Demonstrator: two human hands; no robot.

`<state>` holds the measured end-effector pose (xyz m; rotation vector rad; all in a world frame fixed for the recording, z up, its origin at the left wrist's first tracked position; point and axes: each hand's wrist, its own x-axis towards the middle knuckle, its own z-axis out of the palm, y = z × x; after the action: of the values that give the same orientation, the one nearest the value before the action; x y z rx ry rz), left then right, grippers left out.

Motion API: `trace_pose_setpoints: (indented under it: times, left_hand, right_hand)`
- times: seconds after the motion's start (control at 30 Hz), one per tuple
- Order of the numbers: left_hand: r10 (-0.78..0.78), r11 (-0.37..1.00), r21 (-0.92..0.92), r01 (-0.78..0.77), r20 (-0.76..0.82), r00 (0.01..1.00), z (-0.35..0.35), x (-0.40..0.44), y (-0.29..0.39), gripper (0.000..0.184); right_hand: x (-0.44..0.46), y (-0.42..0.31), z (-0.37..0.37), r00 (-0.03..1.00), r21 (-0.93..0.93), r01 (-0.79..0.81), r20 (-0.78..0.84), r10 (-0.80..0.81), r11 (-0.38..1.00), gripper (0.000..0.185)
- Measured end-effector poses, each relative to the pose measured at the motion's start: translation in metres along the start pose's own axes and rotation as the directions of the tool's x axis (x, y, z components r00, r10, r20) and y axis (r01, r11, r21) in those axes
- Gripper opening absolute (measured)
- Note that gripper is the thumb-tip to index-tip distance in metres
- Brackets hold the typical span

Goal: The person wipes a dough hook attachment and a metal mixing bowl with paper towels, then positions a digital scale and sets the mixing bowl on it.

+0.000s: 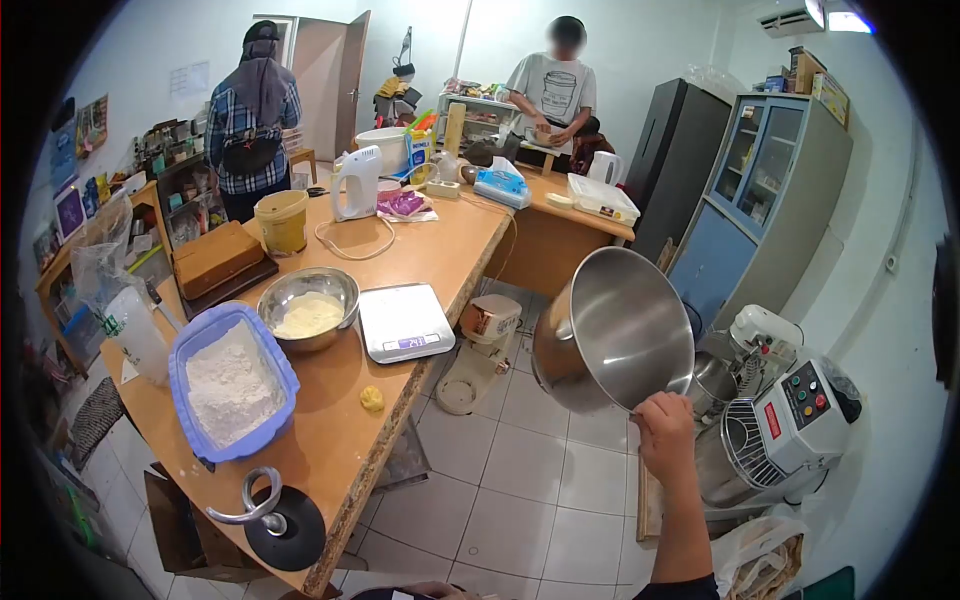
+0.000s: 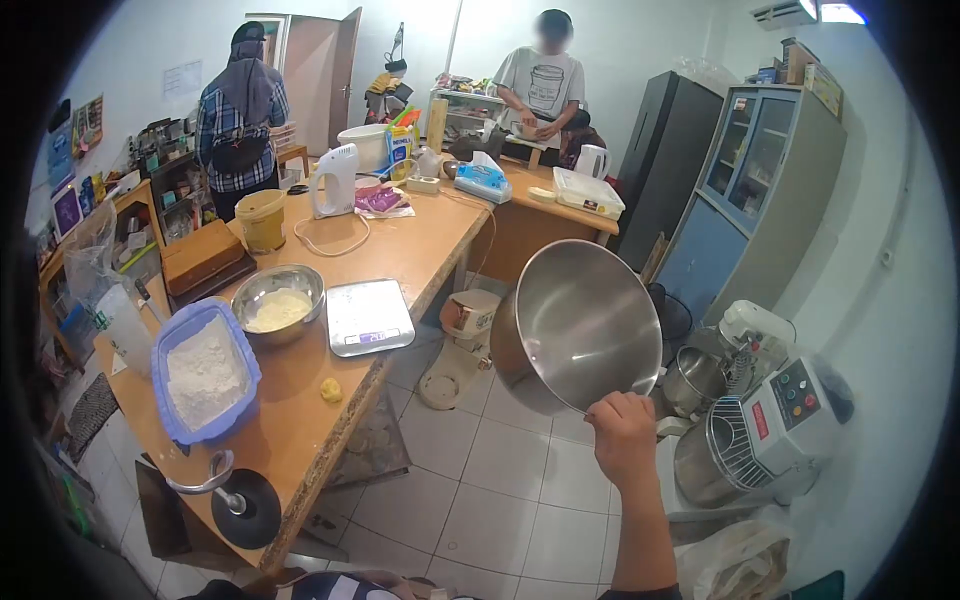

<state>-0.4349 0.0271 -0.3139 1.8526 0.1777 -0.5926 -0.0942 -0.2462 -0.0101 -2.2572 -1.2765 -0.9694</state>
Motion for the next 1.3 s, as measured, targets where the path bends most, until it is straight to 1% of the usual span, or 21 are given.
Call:
trace_pose_setpoints:
  times: [0.07, 0.17, 0.27, 0.33, 0.4, 0.47, 0.53, 0.6, 0.67, 0.7, 0.73, 0.77, 0.8, 0.83, 0.87, 0.93, 1.03, 1.13, 1.17, 1.27, 1.3]
  left_hand:
    - [0.017, 1.000, -0.018, -0.018, -0.038, 0.999, 0.001, 0.008, -0.004, 0.029]
    - [0.035, 0.998, -0.047, -0.041, -0.118, 0.992, -0.008, 0.017, -0.017, 0.029]
    - [0.078, 0.989, -0.101, -0.106, -0.251, 0.965, 0.000, 0.041, -0.014, 0.030]
    - [0.103, 0.976, -0.145, -0.160, -0.342, 0.934, 0.011, 0.064, -0.009, 0.030]
    - [0.126, 0.946, -0.219, -0.241, -0.436, 0.891, 0.020, 0.088, -0.012, 0.030]
    - [0.148, 0.870, -0.338, -0.359, -0.515, 0.844, 0.021, 0.111, -0.022, 0.031]
    - [0.145, 0.777, -0.425, -0.463, -0.595, 0.790, 0.022, 0.120, -0.006, 0.034]
    - [0.131, 0.674, -0.484, -0.558, -0.665, 0.735, 0.015, 0.119, 0.052, 0.037]
    - [0.082, 0.599, -0.508, -0.619, -0.730, 0.679, 0.002, 0.142, 0.075, 0.050]
    - [0.086, 0.509, -0.517, -0.688, -0.765, 0.638, -0.008, 0.151, 0.094, 0.048]
    - [0.079, 0.415, -0.521, -0.746, -0.796, 0.600, -0.024, 0.159, 0.117, 0.046]
    - [-0.008, 0.339, -0.559, -0.757, -0.806, 0.592, -0.047, 0.167, 0.141, 0.046]
    - [0.011, 0.206, -0.572, -0.794, -0.810, 0.586, -0.069, 0.165, 0.181, 0.048]
    - [0.169, 0.098, -0.598, -0.796, -0.778, 0.605, -0.108, 0.176, 0.176, 0.051]
    - [0.025, -0.046, -0.573, -0.818, -0.819, 0.573, -0.126, 0.171, 0.221, 0.066]
    - [-0.148, -0.315, -0.608, -0.729, -0.727, 0.670, -0.170, 0.169, 0.267, 0.086]
    - [-0.190, -0.404, -0.620, -0.673, -0.663, 0.725, -0.186, 0.177, 0.307, 0.099]
    - [-0.060, -0.501, -0.658, -0.562, -0.622, 0.781, -0.223, 0.191, 0.293, 0.098]
    - [-0.105, -0.543, -0.659, -0.520, -0.562, 0.821, -0.228, 0.191, 0.298, 0.086]
    - [-0.205, -0.352, -0.642, -0.681, -0.657, 0.725, -0.227, 0.208, 0.297, 0.067]
    - [-0.191, -0.230, -0.622, -0.748, -0.725, 0.662, -0.223, 0.214, 0.293, 0.062]
  right_hand:
    - [0.001, -0.006, 0.001, 0.999, 0.028, -0.009, -0.043, 0.011, 1.000, 0.010]
    - [-0.031, -0.002, 0.016, 0.999, 0.106, -0.033, 0.012, 0.032, 0.994, 0.009]
    - [-0.082, -0.004, 0.036, 0.971, 0.121, -0.154, 0.203, 0.127, 0.981, 0.009]
    - [-0.134, 0.001, 0.065, 0.931, 0.087, -0.195, 0.329, 0.156, 0.977, 0.007]
    - [-0.184, -0.002, 0.086, 0.829, -0.033, -0.223, 0.520, 0.207, 0.974, 0.004]
    - [-0.229, -0.009, 0.097, 0.700, -0.084, -0.271, 0.666, 0.256, 0.959, 0.006]
    - [-0.280, -0.012, 0.103, 0.653, -0.093, -0.303, 0.704, 0.278, 0.948, 0.007]
    - [-0.326, -0.011, 0.102, 0.609, -0.059, -0.351, 0.744, 0.276, 0.935, 0.005]
    - [-0.318, -0.025, 0.062, 0.484, -0.083, -0.378, 0.831, 0.274, 0.922, 0.013]
    - [-0.317, -0.028, 0.045, 0.413, -0.101, -0.395, 0.868, 0.274, 0.913, 0.017]
    - [-0.338, -0.026, 0.040, 0.462, -0.106, -0.449, 0.822, 0.332, 0.887, 0.018]
    - [-0.370, -0.032, 0.036, 0.502, -0.104, -0.502, 0.773, 0.387, 0.859, 0.018]
    - [-0.390, -0.034, 0.032, 0.539, -0.096, -0.550, 0.718, 0.440, 0.830, 0.018]
    - [-0.365, -0.039, 0.008, 0.297, -0.227, -0.646, 0.805, 0.514, 0.729, 0.018]
    - [-0.374, -0.038, 0.006, 0.233, -0.278, -0.634, 0.821, 0.520, 0.722, 0.019]
    - [-0.392, -0.036, 0.009, 0.113, -0.362, -0.598, 0.846, 0.522, 0.715, 0.021]
    - [-0.380, -0.034, -0.007, -0.012, -0.385, -0.617, 0.877, 0.481, 0.686, 0.024]
    - [-0.378, -0.045, -0.021, 0.171, -0.301, -0.590, 0.860, 0.481, 0.749, 0.025]
    - [-0.414, -0.049, -0.011, 0.419, -0.154, -0.601, 0.775, 0.473, 0.784, 0.024]
    - [-0.408, -0.069, -0.010, 0.266, -0.349, -0.670, 0.711, 0.651, 0.655, 0.023]
    - [-0.412, -0.074, -0.010, 0.281, -0.312, -0.707, 0.700, 0.656, 0.635, 0.019]
